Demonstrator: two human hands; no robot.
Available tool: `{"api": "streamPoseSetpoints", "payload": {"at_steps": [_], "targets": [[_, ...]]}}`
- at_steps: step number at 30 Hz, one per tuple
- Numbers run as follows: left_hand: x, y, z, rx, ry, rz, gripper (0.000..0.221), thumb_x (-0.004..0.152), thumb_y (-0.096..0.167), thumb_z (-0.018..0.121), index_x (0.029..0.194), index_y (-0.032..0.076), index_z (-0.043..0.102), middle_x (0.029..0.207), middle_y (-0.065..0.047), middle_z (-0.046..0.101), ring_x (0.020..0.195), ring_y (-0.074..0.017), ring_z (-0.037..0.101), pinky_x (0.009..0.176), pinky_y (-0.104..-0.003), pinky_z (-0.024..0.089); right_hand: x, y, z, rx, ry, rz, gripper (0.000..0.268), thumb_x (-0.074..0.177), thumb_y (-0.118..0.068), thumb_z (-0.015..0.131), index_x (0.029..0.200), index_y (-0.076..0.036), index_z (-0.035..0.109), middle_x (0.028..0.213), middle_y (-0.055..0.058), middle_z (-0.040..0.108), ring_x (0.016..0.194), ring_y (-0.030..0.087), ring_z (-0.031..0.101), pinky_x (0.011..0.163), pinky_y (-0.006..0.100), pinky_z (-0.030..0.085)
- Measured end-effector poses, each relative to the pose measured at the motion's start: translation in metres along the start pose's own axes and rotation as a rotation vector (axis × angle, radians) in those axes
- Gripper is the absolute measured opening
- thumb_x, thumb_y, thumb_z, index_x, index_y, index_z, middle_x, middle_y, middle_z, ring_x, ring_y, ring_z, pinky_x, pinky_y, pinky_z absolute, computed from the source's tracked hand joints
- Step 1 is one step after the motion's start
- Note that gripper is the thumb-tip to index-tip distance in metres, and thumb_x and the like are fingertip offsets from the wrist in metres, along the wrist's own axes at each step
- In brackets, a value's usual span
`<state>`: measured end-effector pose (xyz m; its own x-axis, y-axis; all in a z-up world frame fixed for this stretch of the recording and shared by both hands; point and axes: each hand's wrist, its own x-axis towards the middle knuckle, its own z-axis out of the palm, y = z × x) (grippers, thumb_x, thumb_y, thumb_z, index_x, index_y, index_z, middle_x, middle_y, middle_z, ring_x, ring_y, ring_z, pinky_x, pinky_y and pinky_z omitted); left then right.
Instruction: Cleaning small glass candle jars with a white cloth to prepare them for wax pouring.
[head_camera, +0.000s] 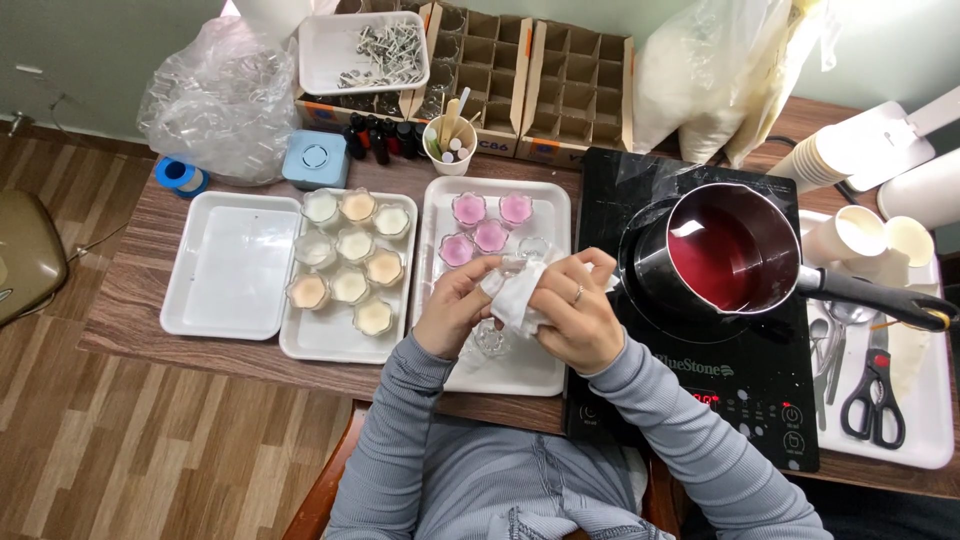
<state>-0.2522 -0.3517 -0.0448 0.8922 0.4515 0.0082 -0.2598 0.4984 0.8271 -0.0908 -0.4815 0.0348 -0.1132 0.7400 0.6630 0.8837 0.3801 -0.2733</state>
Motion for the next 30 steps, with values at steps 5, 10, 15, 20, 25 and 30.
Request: {"api": "streamPoseSetpoints", "payload": {"at_steps": [5,10,15,20,25,30], "targets": [[0.001,0.007,-0.004,0.000,0.101,0.004,0.040,0.103,0.019,0.057,0.138,0.000,0.057,0.112,-0.009,0.069,0.086,-0.0126,0.067,0.066,-0.026,0.057,0.010,-0.002,-0.015,0.116,0.151,0.244,0.028,0.080,-0.013,0.080,0.102,-0.001,0.067,0.099,0.010,0.066,0.089,0.025,0.063,0.089,0.037,0.042],[-0.001,0.009,0.003,0.118,0.102,-0.028,0.038,0.103,0.017,0.059,0.136,-0.002,0.059,0.110,-0.009,0.068,0.080,-0.0145,0.065,0.063,-0.028,0.057,-0.014,0.014,-0.013,0.787,-0.005,0.741,0.028,0.098,-0.020,0.061,0.117,0.001,0.064,0.100,0.006,0.070,0.087,0.016,0.065,0.080,0.027,0.054],[0.001,0.005,-0.001,0.033,0.120,-0.055,0.043,0.099,0.019,0.060,0.137,-0.001,0.059,0.111,-0.006,0.068,0.082,-0.0131,0.066,0.063,-0.028,0.059,-0.081,0.058,0.002,1.295,-0.229,0.802,0.043,0.121,-0.023,0.049,0.108,0.007,0.076,0.095,0.010,0.077,0.079,0.015,0.069,0.072,0.026,0.053],[0.004,-0.009,-0.006,0.087,0.075,-0.080,0.041,0.103,0.019,0.060,0.137,-0.003,0.059,0.111,-0.009,0.068,0.086,-0.0143,0.066,0.064,-0.030,0.061,0.007,0.007,-0.020,0.795,-0.131,0.709,0.022,0.091,-0.002,0.068,0.113,0.001,0.069,0.104,0.006,0.071,0.092,0.012,0.068,0.081,0.025,0.055],[0.008,-0.029,-0.002,0.065,0.027,-0.146,0.039,0.101,0.015,0.062,0.136,-0.004,0.058,0.111,-0.011,0.068,0.087,-0.0169,0.068,0.065,-0.031,0.063,0.005,0.010,-0.010,0.382,-0.074,0.447,0.025,0.079,0.008,0.070,0.104,0.002,0.069,0.100,0.010,0.070,0.085,0.016,0.071,0.073,0.026,0.055],[0.006,-0.006,0.016,0.121,0.044,-0.061,0.041,0.102,0.013,0.064,0.137,-0.007,0.059,0.109,-0.013,0.069,0.082,-0.0160,0.068,0.068,-0.030,0.063,0.012,0.003,-0.010,0.205,-0.040,0.488,0.012,0.082,0.006,0.071,0.092,0.000,0.068,0.079,0.009,0.067,0.065,0.016,0.066,0.059,0.029,0.050]]}}
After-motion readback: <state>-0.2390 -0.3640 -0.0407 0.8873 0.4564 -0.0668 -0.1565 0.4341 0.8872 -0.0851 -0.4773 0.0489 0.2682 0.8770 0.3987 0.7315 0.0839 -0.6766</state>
